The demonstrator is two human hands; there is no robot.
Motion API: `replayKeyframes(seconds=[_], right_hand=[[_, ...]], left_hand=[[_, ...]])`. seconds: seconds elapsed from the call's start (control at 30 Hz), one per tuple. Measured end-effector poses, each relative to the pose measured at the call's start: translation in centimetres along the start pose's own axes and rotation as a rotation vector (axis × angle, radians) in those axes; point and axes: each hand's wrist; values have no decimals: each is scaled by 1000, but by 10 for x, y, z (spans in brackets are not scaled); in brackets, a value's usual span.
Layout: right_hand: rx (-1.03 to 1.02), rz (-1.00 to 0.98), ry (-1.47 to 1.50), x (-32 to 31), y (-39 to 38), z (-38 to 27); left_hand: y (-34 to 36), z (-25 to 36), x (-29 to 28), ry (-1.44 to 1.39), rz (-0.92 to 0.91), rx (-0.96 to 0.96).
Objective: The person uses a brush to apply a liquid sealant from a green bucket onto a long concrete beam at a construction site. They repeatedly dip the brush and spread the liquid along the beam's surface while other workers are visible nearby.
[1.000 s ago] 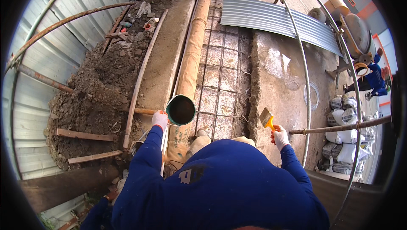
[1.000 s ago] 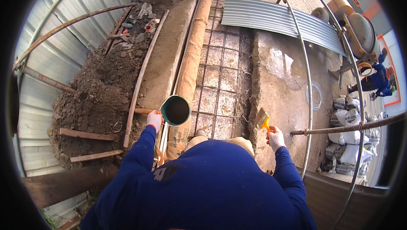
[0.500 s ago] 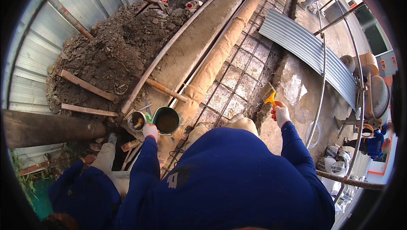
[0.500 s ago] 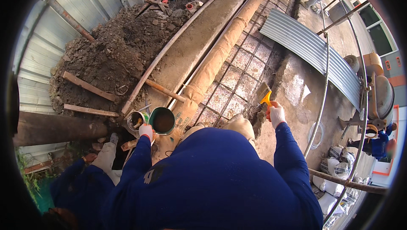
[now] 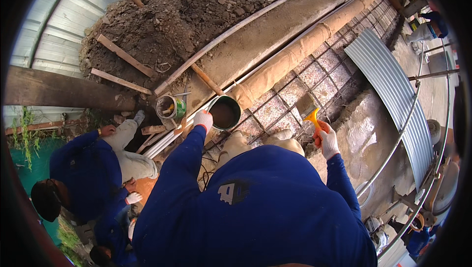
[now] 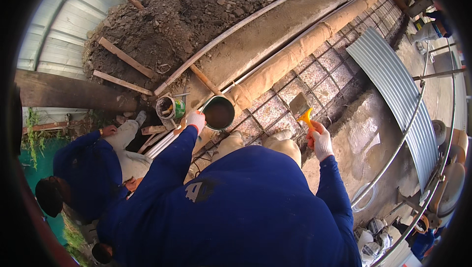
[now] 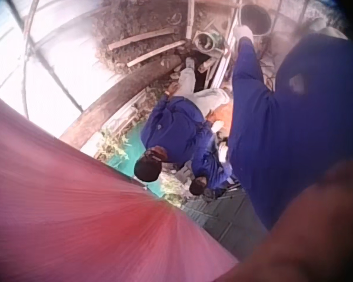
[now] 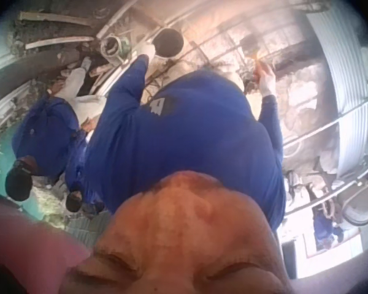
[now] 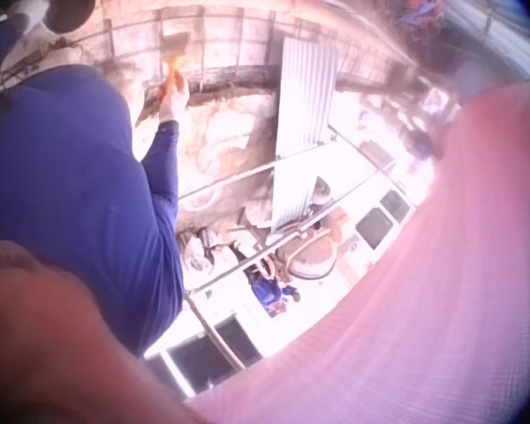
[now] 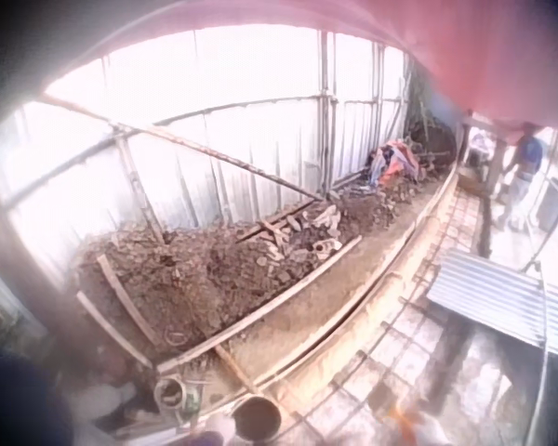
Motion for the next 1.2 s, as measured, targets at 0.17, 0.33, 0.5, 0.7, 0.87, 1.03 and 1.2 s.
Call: replayKeyframes(seconds=[0.17,0.33,0.5,0.7,0.87,1.03,1.2], right_hand=[[-6,-96,-46,-52,1,26],[-22,-166,-106,-105,8,14],[-108,-100,-75,-157,12,6],[-114,-40,-42,-172,18,-10],[-82,-48,12,-164,46,-23],[-92,-29,-25,-147,81,-63],[-40,-30,-20,-128,122,-93]], left_hand=[[-76,170,111,108,-62,277],[-114,256,199,-99,-279,217],[-137,332,251,-334,-483,178],[-146,399,249,-483,-546,81],[-123,416,241,-541,-521,125],[-63,402,267,-326,-380,291],[-19,407,261,-101,-275,500]])
Point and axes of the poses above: each hand's wrist, its own y-axis towards the middle knuckle, its own x-axis out of the palm, z = x × y, and after that the axes turned 13 degrees about -y, right-handed
